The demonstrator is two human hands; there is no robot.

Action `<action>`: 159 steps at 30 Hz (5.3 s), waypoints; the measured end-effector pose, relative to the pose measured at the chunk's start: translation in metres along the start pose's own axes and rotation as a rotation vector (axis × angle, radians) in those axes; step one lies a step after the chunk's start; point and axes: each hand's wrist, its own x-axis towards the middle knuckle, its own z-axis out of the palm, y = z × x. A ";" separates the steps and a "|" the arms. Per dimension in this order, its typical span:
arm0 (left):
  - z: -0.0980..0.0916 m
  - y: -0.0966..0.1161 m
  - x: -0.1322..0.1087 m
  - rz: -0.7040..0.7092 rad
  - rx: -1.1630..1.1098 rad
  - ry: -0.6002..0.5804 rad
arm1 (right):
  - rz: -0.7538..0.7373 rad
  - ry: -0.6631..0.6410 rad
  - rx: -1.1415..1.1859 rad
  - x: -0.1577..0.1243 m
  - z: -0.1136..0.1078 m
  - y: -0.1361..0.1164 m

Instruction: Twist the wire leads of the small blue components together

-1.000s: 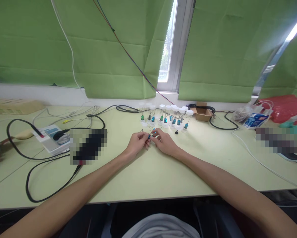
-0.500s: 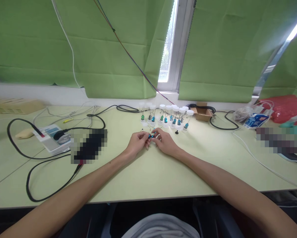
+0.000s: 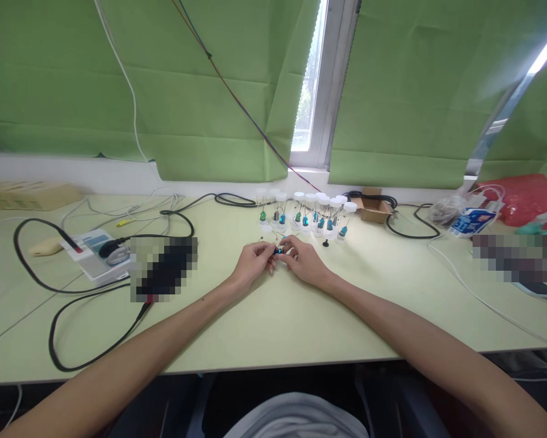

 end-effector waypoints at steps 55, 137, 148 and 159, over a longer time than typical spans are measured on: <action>0.003 0.007 -0.005 0.097 0.089 0.015 | 0.002 -0.019 0.008 0.001 -0.001 -0.001; -0.025 -0.009 0.019 0.261 0.700 0.021 | -0.015 -0.064 -0.490 0.011 -0.020 0.024; -0.022 -0.009 0.016 0.301 0.723 -0.001 | -0.153 0.155 -0.303 0.012 -0.019 0.016; -0.012 0.001 0.004 0.342 0.721 -0.120 | -0.205 0.144 -0.073 0.006 -0.013 0.001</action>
